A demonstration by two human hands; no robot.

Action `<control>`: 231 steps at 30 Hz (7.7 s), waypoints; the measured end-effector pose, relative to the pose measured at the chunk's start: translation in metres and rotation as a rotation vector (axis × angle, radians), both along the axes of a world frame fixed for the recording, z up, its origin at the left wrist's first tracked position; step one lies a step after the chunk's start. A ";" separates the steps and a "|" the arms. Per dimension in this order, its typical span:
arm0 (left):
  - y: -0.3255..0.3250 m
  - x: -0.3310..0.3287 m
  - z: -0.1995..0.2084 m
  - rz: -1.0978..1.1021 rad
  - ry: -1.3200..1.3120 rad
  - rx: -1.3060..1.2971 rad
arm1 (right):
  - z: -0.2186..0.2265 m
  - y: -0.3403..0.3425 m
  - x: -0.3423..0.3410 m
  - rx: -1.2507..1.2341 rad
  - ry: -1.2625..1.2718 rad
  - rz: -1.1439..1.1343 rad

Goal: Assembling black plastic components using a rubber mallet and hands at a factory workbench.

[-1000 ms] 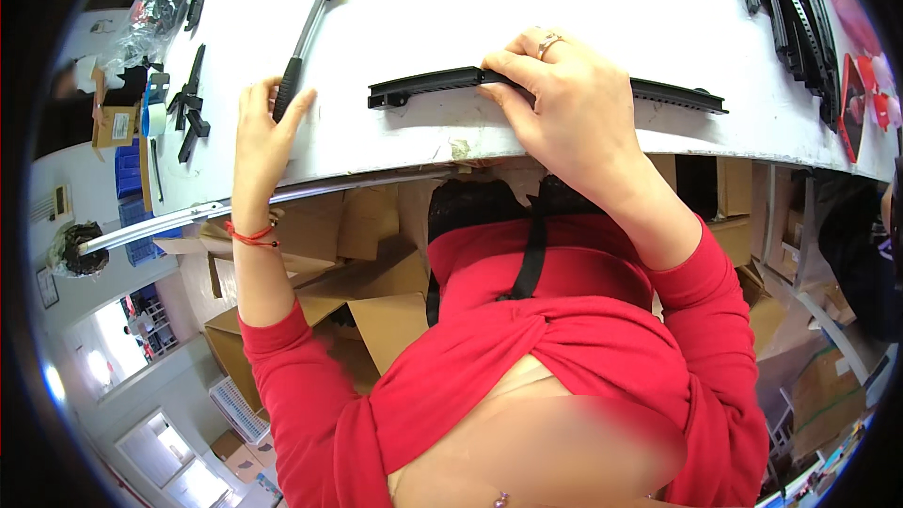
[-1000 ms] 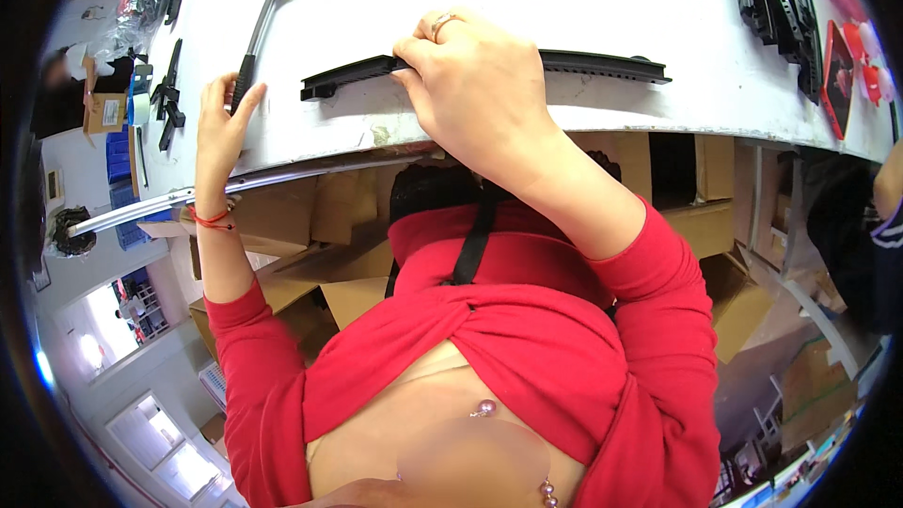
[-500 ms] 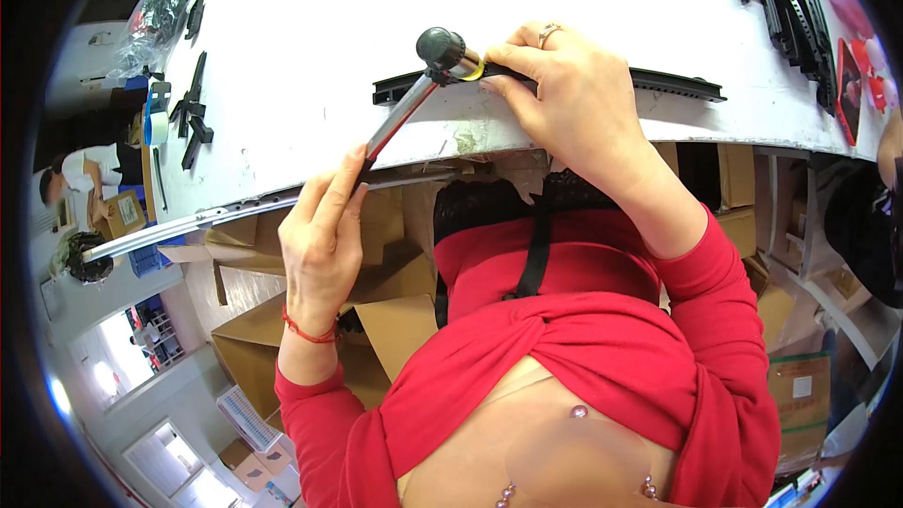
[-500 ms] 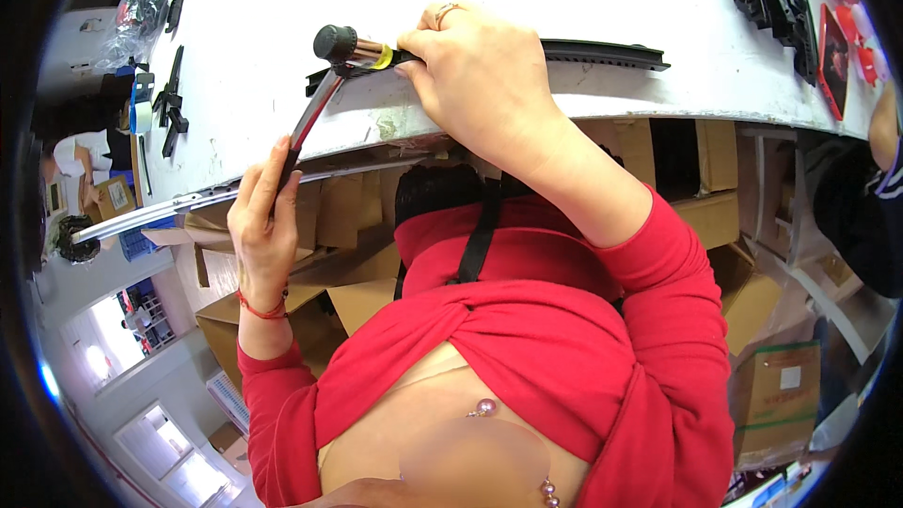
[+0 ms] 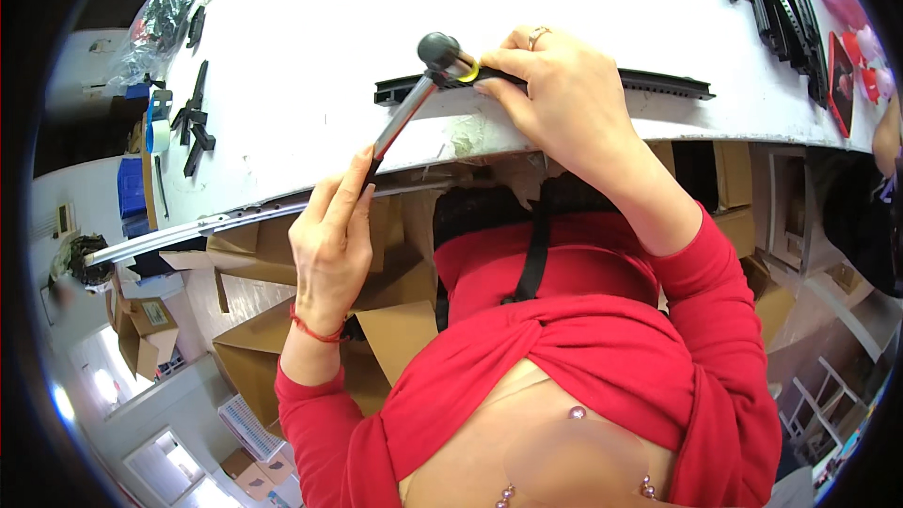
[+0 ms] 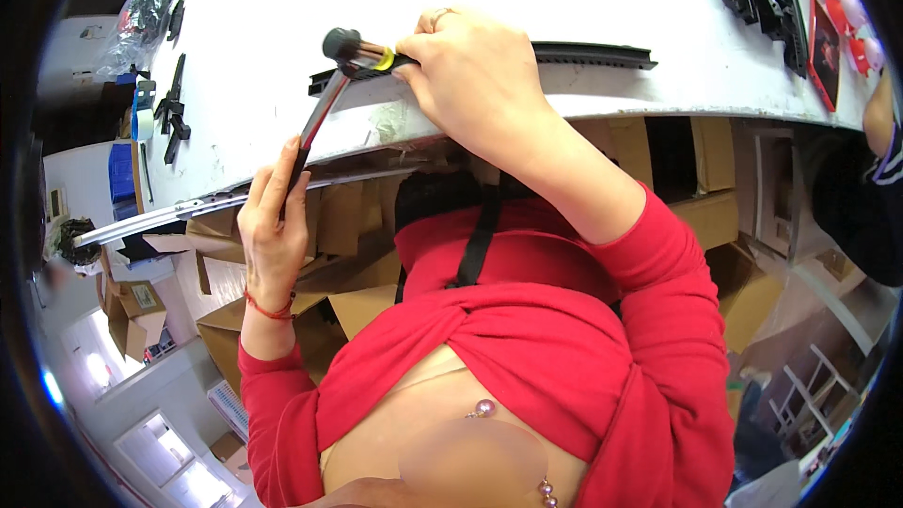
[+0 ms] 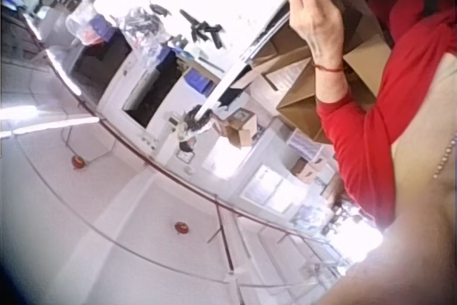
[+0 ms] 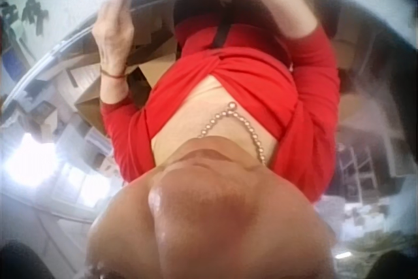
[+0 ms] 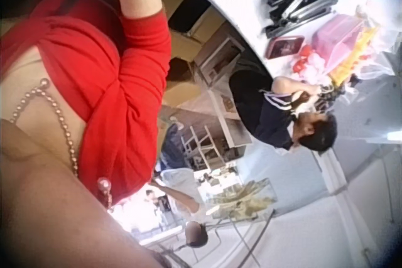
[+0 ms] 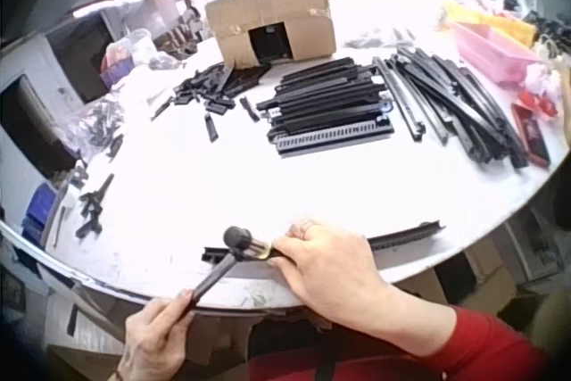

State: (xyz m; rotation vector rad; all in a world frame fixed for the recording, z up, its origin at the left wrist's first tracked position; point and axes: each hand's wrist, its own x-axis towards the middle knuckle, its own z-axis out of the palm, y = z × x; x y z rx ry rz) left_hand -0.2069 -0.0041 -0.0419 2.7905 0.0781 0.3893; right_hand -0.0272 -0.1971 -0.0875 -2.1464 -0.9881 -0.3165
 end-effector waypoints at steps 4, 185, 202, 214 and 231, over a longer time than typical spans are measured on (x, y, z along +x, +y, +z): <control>0.002 -0.002 -0.005 0.078 -0.380 0.021 | -0.004 0.003 0.005 0.051 -0.032 0.011; 0.007 0.001 0.007 -0.027 -0.141 0.042 | 0.012 -0.005 -0.004 -0.053 0.154 0.001; 0.023 0.031 0.006 -0.030 -0.278 0.029 | 0.014 -0.011 0.003 -0.071 0.138 -0.039; 0.089 0.071 -0.039 0.181 -0.203 0.326 | 0.109 -0.142 0.259 -0.326 0.011 -0.752; 0.093 0.067 -0.043 0.247 -0.198 0.275 | 0.011 -0.003 0.162 -0.328 -0.129 -0.136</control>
